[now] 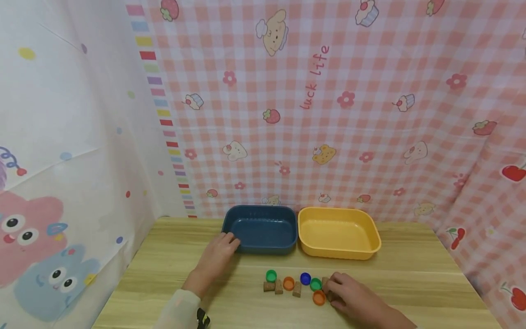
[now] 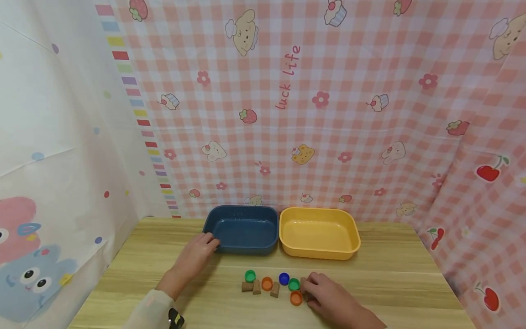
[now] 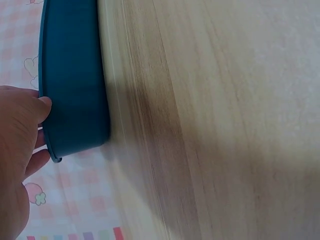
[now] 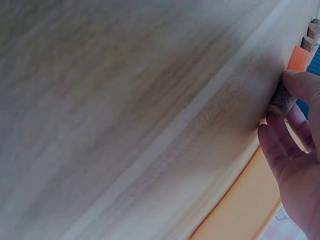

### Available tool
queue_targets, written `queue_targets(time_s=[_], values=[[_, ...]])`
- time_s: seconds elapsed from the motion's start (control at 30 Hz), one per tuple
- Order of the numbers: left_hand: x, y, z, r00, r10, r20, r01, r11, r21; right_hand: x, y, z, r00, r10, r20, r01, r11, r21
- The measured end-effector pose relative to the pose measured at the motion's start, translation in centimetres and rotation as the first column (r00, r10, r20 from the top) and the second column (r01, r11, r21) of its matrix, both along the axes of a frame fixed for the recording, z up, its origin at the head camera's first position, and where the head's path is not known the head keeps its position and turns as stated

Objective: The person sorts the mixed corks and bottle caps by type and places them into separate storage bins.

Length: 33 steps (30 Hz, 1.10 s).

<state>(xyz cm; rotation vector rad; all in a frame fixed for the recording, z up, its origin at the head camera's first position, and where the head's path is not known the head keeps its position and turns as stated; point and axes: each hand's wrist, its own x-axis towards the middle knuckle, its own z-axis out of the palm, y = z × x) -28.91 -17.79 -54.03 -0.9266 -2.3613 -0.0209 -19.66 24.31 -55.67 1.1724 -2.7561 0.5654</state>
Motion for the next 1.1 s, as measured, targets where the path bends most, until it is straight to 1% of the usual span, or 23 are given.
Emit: queue_targets(time_s=[0.17, 0.33, 0.43, 0.6, 0.67, 0.8, 0.97, 1.07, 1.1], values=[[0.1, -0.1, 0.1, 1.000, 0.013, 0.009, -0.013, 1.000, 0.002, -0.1, 0.0, -0.2, 1.000, 0.004, -0.017, -0.005, 1.000, -0.005], [0.4, 0.1, -0.1, 1.000, 0.028, 0.006, -0.028, 1.000, -0.001, -0.1, 0.0, -0.2, 1.000, 0.013, 0.004, -0.013, 1.000, -0.012], [0.5, 0.2, -0.2, 1.000, 0.029, 0.004, -0.029, 1.000, -0.003, 0.1, 0.1, -0.2, 1.000, 0.027, -0.001, -0.027, 0.999, -0.031], [0.8, 0.4, -0.5, 0.999, 0.034, 0.001, -0.034, 0.999, 0.025, 0.2, 0.2, -0.1, 0.999, 0.048, -0.009, -0.048, 0.998, -0.050], [0.8, 0.5, -0.5, 0.999, 0.042, 0.001, -0.042, 0.999, 0.031, 0.1, 0.1, 0.0, 0.999, 0.048, -0.001, -0.048, 0.998, -0.049], [0.9, 0.4, -0.5, 0.998, 0.060, 0.014, -0.061, 0.998, 0.034, 0.1, 0.0, 0.6, 0.998, 0.037, 0.055, -0.035, 0.999, -0.035], [0.8, 0.5, -0.2, 0.996, 0.085, 0.032, -0.086, 0.996, 0.031, -0.2, -0.2, 1.5, 0.993, 0.003, 0.119, -0.003, 1.000, -0.005], [0.8, 0.5, 0.0, 0.995, 0.096, 0.040, -0.097, 0.995, 0.031, -0.4, -0.4, 2.0, 0.994, 0.008, 0.110, -0.009, 1.000, 0.008], [0.8, 0.5, 0.1, 0.994, 0.099, 0.042, -0.100, 0.994, 0.031, -0.5, -0.5, 2.1, 0.997, 0.023, 0.079, -0.024, 1.000, 0.006]])
